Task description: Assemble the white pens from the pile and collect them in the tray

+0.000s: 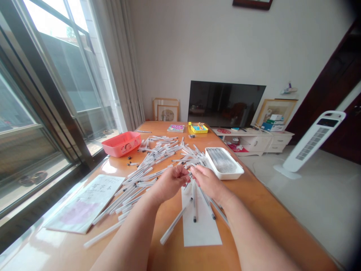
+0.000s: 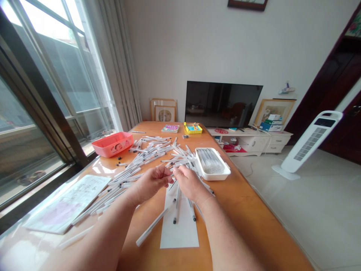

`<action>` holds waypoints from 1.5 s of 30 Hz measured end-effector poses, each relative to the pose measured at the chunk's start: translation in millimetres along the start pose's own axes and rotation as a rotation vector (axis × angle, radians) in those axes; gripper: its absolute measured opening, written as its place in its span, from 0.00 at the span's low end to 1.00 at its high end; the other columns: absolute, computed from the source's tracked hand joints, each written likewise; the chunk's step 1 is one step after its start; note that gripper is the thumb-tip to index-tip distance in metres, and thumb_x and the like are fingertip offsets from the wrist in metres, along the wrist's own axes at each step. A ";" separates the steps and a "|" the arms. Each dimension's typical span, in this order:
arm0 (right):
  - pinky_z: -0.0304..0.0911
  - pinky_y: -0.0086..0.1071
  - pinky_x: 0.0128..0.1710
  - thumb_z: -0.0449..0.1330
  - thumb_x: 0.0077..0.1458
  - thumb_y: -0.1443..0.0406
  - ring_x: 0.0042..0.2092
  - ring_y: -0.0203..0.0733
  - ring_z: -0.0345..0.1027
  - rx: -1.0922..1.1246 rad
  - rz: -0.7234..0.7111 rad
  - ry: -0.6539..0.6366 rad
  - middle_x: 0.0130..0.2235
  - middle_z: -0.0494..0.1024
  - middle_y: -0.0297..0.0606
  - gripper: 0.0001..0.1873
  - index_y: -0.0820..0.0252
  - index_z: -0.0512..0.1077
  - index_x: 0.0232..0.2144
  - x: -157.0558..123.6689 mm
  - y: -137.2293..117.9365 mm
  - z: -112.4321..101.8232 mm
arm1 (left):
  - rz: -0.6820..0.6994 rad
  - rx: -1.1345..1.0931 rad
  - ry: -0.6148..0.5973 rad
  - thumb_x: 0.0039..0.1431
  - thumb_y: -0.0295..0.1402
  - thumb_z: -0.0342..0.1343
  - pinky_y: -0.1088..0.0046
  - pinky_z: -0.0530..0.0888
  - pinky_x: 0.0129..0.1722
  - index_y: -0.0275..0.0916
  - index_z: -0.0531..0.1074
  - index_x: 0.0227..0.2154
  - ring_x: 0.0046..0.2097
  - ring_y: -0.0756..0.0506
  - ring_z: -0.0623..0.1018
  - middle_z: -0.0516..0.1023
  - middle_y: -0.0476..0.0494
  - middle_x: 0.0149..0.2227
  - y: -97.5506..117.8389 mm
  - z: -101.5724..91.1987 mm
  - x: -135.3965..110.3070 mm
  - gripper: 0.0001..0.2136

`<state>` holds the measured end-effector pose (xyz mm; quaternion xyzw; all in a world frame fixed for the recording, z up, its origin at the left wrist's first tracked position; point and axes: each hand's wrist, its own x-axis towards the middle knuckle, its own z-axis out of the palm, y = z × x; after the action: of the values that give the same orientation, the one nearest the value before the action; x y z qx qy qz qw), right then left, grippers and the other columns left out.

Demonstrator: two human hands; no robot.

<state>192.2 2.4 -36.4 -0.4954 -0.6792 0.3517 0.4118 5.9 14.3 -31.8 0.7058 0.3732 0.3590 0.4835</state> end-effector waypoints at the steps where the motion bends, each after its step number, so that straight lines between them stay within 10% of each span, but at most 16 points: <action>1: 0.53 0.31 0.30 0.49 0.65 0.49 0.29 0.38 0.58 -0.026 -0.024 -0.003 0.24 0.65 0.30 0.22 0.57 0.63 0.26 -0.3 -0.3 -0.5 | -0.004 0.008 -0.004 0.58 0.38 0.60 0.72 0.69 0.35 0.36 0.73 0.34 0.32 0.49 0.72 0.73 0.47 0.29 0.7 0.3 -0.1 0.09; 15: 0.51 0.31 0.30 0.50 0.64 0.51 0.28 0.37 0.53 -0.055 -0.065 0.094 0.24 0.60 0.28 0.20 0.56 0.59 0.25 1.3 1.3 -2.9 | -0.084 0.135 -0.081 0.63 0.46 0.52 0.70 0.70 0.36 0.37 0.74 0.32 0.32 0.48 0.75 0.80 0.42 0.32 12.8 -6.7 -8.8 0.16; 24: 0.48 0.31 0.27 0.54 0.59 0.51 0.28 0.36 0.49 0.167 0.122 0.188 0.24 0.55 0.27 0.18 0.55 0.57 0.24 8.8 13.1 5.1 | 0.074 0.544 0.163 0.60 0.41 0.55 0.73 0.64 0.31 0.41 0.75 0.32 0.30 0.49 0.70 0.75 0.49 0.28 16.7 6.5 -4.8 0.10; 34: 0.51 0.29 0.29 0.52 0.61 0.50 0.30 0.37 0.53 0.088 0.017 0.205 0.24 0.57 0.28 0.20 0.56 0.60 0.25 6.5 9.9 0.8 | -0.075 0.228 -0.045 0.64 0.49 0.49 0.71 0.69 0.33 0.38 0.74 0.31 0.30 0.47 0.74 0.80 0.43 0.31 12.1 -4.8 -6.6 0.19; 45: 0.48 0.29 0.25 0.57 0.57 0.50 0.25 0.34 0.49 0.265 0.145 0.217 0.22 0.56 0.27 0.21 0.56 0.59 0.22 8.7 7.1 2.7 | 0.103 0.504 0.129 0.61 0.40 0.53 0.74 0.61 0.29 0.40 0.73 0.30 0.28 0.49 0.67 0.71 0.50 0.25 18.3 4.2 -5.9 0.10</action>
<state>191.0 12.4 -42.0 -0.5197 -0.5409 0.4113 0.5179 10.2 2.7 -16.4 0.7975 0.4445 0.3234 0.2488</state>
